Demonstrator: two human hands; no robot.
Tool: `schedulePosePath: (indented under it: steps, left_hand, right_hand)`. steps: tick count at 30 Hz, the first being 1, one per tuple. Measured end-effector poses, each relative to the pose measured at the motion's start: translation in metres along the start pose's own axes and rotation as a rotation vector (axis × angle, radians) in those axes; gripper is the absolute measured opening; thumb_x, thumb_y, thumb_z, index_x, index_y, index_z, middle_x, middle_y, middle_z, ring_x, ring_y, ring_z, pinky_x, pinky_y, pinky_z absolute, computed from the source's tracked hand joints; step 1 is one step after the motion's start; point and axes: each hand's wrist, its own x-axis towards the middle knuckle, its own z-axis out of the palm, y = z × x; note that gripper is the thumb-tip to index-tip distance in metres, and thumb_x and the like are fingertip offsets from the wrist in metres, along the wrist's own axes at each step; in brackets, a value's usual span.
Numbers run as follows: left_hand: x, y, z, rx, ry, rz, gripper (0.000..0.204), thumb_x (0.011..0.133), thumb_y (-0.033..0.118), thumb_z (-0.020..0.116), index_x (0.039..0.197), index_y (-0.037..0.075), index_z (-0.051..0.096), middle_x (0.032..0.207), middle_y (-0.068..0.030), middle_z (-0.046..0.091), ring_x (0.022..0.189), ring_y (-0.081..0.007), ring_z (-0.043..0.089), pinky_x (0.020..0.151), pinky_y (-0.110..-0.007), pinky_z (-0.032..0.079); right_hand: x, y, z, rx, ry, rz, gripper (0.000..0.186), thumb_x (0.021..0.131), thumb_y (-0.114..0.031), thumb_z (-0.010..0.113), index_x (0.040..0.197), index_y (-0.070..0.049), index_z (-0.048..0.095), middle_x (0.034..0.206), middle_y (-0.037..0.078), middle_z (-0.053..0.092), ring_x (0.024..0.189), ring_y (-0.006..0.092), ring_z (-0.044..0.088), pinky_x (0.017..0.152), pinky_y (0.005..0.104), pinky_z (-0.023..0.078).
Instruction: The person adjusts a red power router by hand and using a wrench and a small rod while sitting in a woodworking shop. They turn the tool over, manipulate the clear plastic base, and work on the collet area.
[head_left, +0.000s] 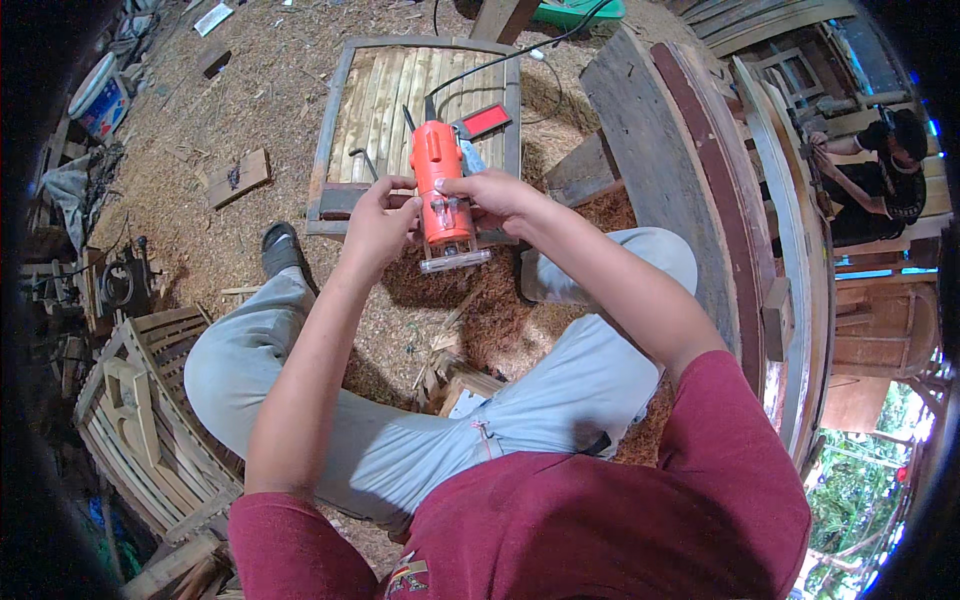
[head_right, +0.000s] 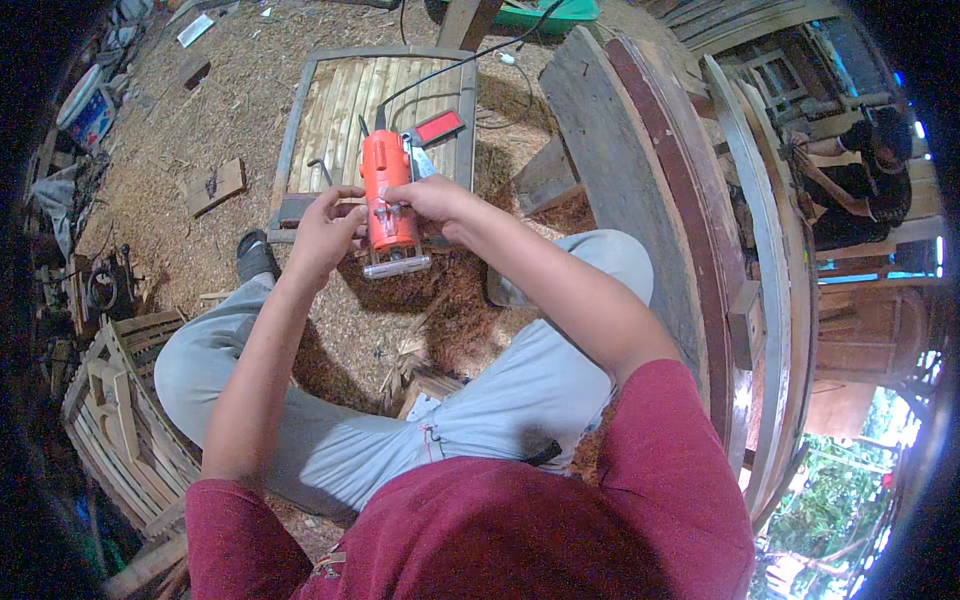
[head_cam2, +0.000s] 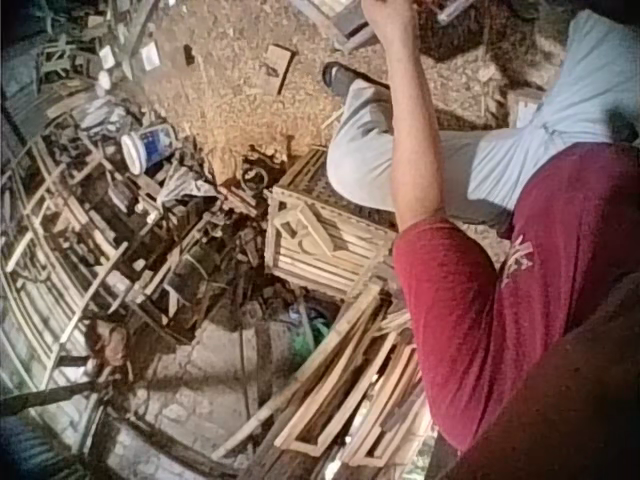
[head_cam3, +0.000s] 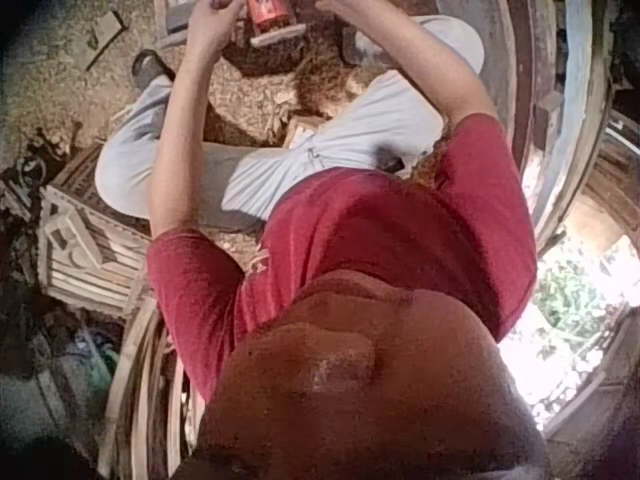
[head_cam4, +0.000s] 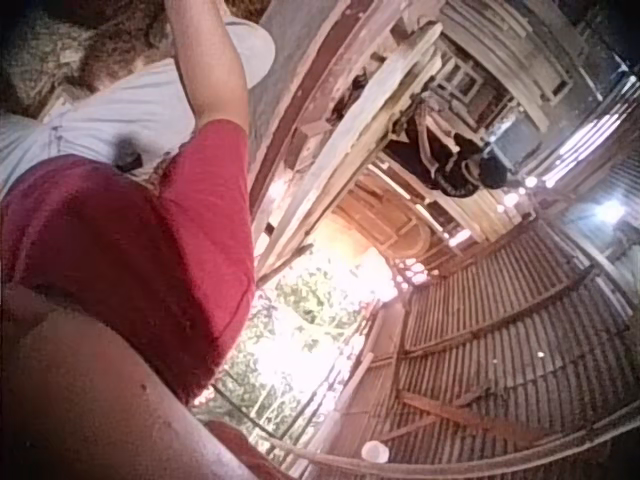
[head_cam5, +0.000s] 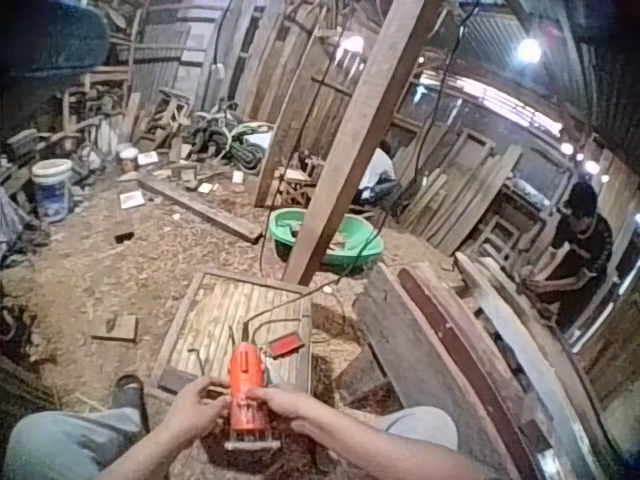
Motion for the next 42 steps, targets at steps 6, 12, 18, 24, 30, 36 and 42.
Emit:
schedulePosePath:
  steps: [6,12,18,24,30,36,42]
  left_hand:
    - [-0.002,0.003,0.002,0.017,0.002,0.027,0.036,0.101,0.013,0.067,0.135,0.004,0.061,0.107,-0.0081,0.07,0.087,-0.0118,0.068,0.068,-0.026,0.056]
    - [-0.001,-0.003,0.004,0.007,0.046,0.094,0.034,0.1,0.01,0.067,0.133,0.001,0.064,0.115,-0.0092,0.07,0.086,-0.0117,0.068,0.07,-0.027,0.058]
    - [0.003,-0.007,0.003,0.032,-0.014,0.071,0.036,0.102,0.01,0.066,0.137,0.002,0.061,0.119,-0.0069,0.069,0.094,-0.013,0.069,0.078,-0.028,0.06]
    - [0.004,-0.01,0.005,-0.035,0.011,0.07,0.035,0.1,0.008,0.066,0.134,-0.001,0.062,0.115,-0.01,0.068,0.089,-0.0132,0.069,0.07,-0.027,0.059]
    - [0.003,-0.001,0.004,0.016,0.01,0.027,0.037,0.102,0.009,0.065,0.138,0.001,0.06,0.12,-0.0065,0.067,0.09,-0.0108,0.065,0.075,-0.027,0.059]
    - [0.005,-0.003,0.0,-0.003,0.005,0.0,0.037,0.103,0.01,0.065,0.138,0.002,0.058,0.118,-0.0062,0.067,0.092,-0.0116,0.065,0.077,-0.028,0.059]
    - [0.005,-0.005,-0.003,-0.009,-0.017,-0.044,0.037,0.102,0.01,0.065,0.138,0.002,0.057,0.116,-0.0076,0.066,0.094,-0.0129,0.065,0.078,-0.029,0.059]
  right_hand:
    - [0.003,-0.002,-0.001,-0.006,0.002,0.004,0.042,0.093,-0.024,0.076,0.126,-0.001,0.064,0.105,0.01,0.073,0.084,0.0205,0.075,0.074,0.0376,0.061]
    - [0.006,-0.001,-0.001,0.005,0.006,-0.016,0.045,0.093,-0.026,0.077,0.128,-0.001,0.064,0.103,0.01,0.074,0.083,0.0204,0.075,0.072,0.0374,0.061]
    - [0.013,0.005,-0.008,-0.028,-0.01,-0.017,0.049,0.093,-0.027,0.076,0.132,-0.002,0.061,0.106,0.011,0.074,0.085,0.0219,0.075,0.071,0.0384,0.061]
    - [0.007,0.0,-0.004,0.008,-0.007,-0.013,0.048,0.092,-0.026,0.077,0.13,-0.001,0.062,0.107,0.012,0.074,0.088,0.0232,0.076,0.073,0.0404,0.062]
    - [0.018,0.0,-0.002,-0.014,-0.017,-0.015,0.046,0.093,-0.024,0.076,0.129,0.001,0.062,0.109,0.013,0.074,0.09,0.025,0.077,0.075,0.0417,0.062]
    - [0.023,-0.002,0.0,-0.09,0.005,-0.004,0.046,0.093,-0.025,0.075,0.13,0.0,0.063,0.11,0.013,0.074,0.091,0.0253,0.076,0.076,0.0446,0.061]
    - [0.025,0.004,0.001,-0.11,0.009,-0.011,0.046,0.095,-0.029,0.075,0.129,-0.001,0.064,0.11,0.013,0.074,0.091,0.0256,0.075,0.077,0.0465,0.061]
